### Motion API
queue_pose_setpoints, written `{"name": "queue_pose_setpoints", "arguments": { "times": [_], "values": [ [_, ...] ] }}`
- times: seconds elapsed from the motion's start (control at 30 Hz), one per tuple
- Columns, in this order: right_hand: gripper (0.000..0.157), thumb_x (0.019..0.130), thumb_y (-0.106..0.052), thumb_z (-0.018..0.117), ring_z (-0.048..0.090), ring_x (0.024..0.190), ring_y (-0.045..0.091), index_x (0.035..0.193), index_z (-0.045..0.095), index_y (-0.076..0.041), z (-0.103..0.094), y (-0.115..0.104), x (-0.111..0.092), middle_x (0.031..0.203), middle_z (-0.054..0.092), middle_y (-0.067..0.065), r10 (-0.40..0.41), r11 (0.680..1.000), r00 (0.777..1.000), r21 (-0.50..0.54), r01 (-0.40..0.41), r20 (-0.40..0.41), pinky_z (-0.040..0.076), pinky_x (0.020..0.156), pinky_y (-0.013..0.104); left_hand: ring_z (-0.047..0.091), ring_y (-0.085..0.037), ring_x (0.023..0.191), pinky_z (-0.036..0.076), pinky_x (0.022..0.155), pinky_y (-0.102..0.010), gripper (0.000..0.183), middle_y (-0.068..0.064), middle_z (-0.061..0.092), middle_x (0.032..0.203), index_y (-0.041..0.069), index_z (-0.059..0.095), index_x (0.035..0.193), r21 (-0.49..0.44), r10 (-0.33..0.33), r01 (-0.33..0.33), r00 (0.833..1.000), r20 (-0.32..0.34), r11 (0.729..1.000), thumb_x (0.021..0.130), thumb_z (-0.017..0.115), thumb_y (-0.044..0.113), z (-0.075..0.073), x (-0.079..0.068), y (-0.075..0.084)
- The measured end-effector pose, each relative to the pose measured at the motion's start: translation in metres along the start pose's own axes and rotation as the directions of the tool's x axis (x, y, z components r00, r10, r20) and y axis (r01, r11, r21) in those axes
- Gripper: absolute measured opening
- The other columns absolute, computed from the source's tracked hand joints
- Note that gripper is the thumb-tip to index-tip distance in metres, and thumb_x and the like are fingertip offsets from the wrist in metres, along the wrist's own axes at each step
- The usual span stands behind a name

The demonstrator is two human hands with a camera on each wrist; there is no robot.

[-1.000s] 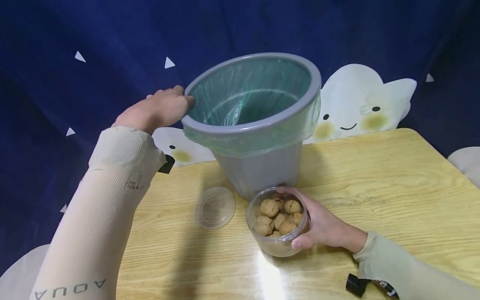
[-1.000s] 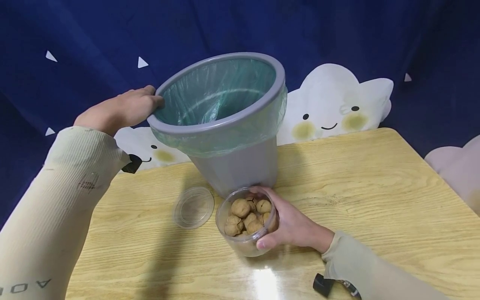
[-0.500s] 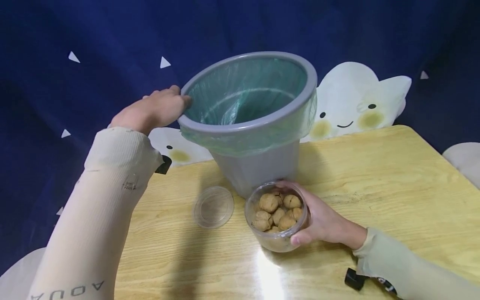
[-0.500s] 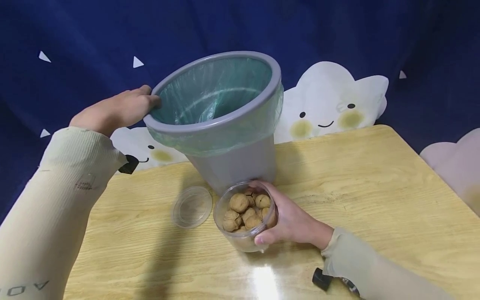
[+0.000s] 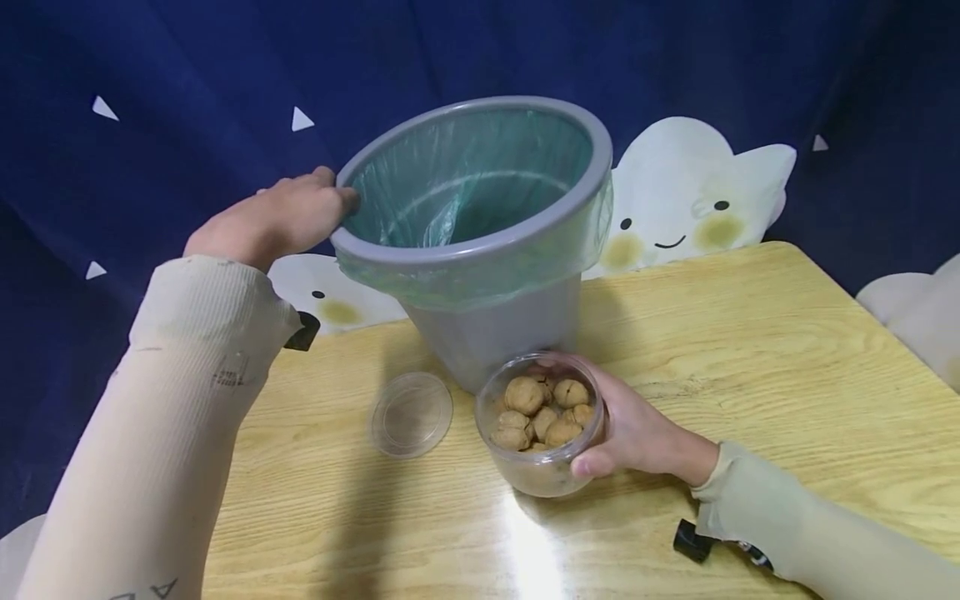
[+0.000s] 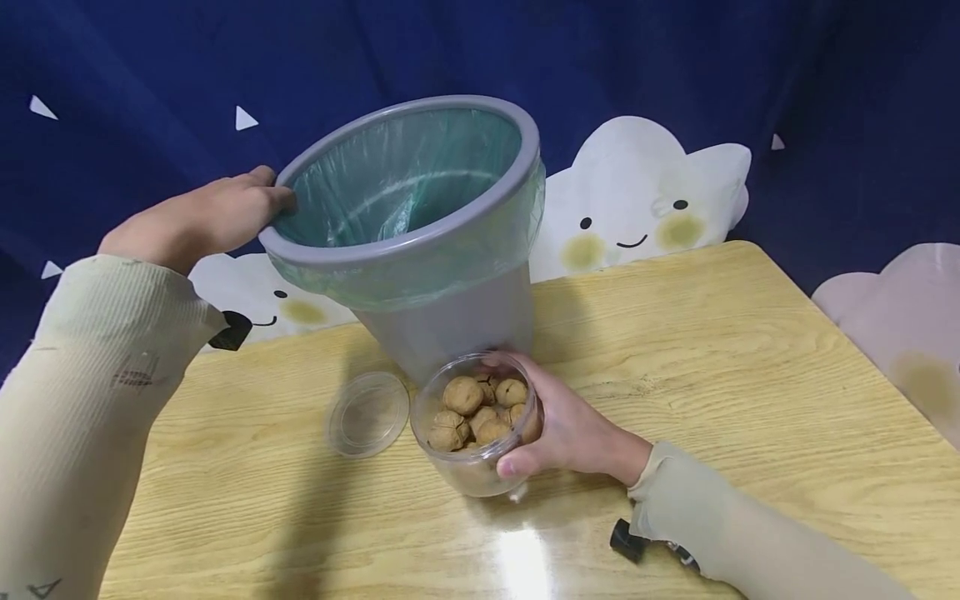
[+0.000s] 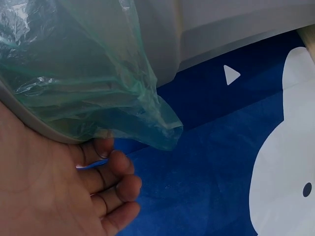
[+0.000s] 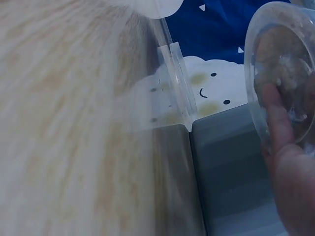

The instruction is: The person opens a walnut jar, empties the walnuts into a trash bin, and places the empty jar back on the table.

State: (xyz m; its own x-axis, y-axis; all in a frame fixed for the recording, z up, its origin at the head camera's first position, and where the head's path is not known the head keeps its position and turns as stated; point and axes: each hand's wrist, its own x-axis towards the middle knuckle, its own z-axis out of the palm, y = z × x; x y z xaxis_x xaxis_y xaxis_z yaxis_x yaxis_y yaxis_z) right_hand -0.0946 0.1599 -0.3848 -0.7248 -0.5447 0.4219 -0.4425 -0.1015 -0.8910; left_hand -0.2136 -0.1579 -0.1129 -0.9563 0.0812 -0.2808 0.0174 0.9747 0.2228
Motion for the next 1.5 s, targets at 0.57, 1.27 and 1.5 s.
{"name": "queue_pose_setpoints", "arguments": {
  "times": [0.57, 1.27, 1.5],
  "values": [
    [0.112, 0.082, -0.049, 0.084, 0.052, 0.141, 0.017, 0.162, 0.021, -0.003, 0.0031, 0.0003, -0.0013, 0.156, 0.041, 0.028, -0.042, 0.992, 0.999, 0.118, 0.040, 0.018, 0.044, 0.117, 0.027, 0.040, -0.040, 0.135, 0.036, 0.103, -0.072, 0.062, -0.013, 0.049, 0.128, 0.014, 0.027, 0.153, 0.000, -0.014, 0.014, 1.000, 0.028, 1.000, 0.106, 0.021, 0.053, 0.0025, -0.0010, -0.0013],
    [0.116, 0.081, -0.047, 0.085, 0.053, 0.141, 0.016, 0.162, 0.016, 0.000, 0.0020, 0.0021, -0.0024, 0.157, 0.044, 0.024, -0.063, 0.982, 0.998, 0.179, 0.060, 0.015, 0.046, 0.116, 0.028, 0.039, -0.041, 0.137, 0.035, 0.106, -0.073, 0.062, -0.012, 0.048, 0.128, 0.015, 0.025, 0.154, -0.019, -0.016, 0.017, 0.999, 0.042, 1.000, 0.107, 0.020, 0.054, 0.0023, -0.0010, -0.0021],
    [0.113, 0.081, -0.049, 0.085, 0.055, 0.140, 0.019, 0.159, 0.023, 0.003, 0.0016, 0.0026, -0.0005, 0.155, 0.045, 0.027, -0.092, 0.986, 0.995, 0.140, 0.088, 0.023, 0.046, 0.117, 0.030, 0.037, -0.040, 0.139, 0.034, 0.106, -0.072, 0.061, -0.012, 0.047, 0.130, 0.015, 0.027, 0.152, -0.015, -0.017, 0.018, 0.999, 0.048, 1.000, 0.106, 0.020, 0.055, 0.0012, -0.0011, -0.0018]
  ]
}}
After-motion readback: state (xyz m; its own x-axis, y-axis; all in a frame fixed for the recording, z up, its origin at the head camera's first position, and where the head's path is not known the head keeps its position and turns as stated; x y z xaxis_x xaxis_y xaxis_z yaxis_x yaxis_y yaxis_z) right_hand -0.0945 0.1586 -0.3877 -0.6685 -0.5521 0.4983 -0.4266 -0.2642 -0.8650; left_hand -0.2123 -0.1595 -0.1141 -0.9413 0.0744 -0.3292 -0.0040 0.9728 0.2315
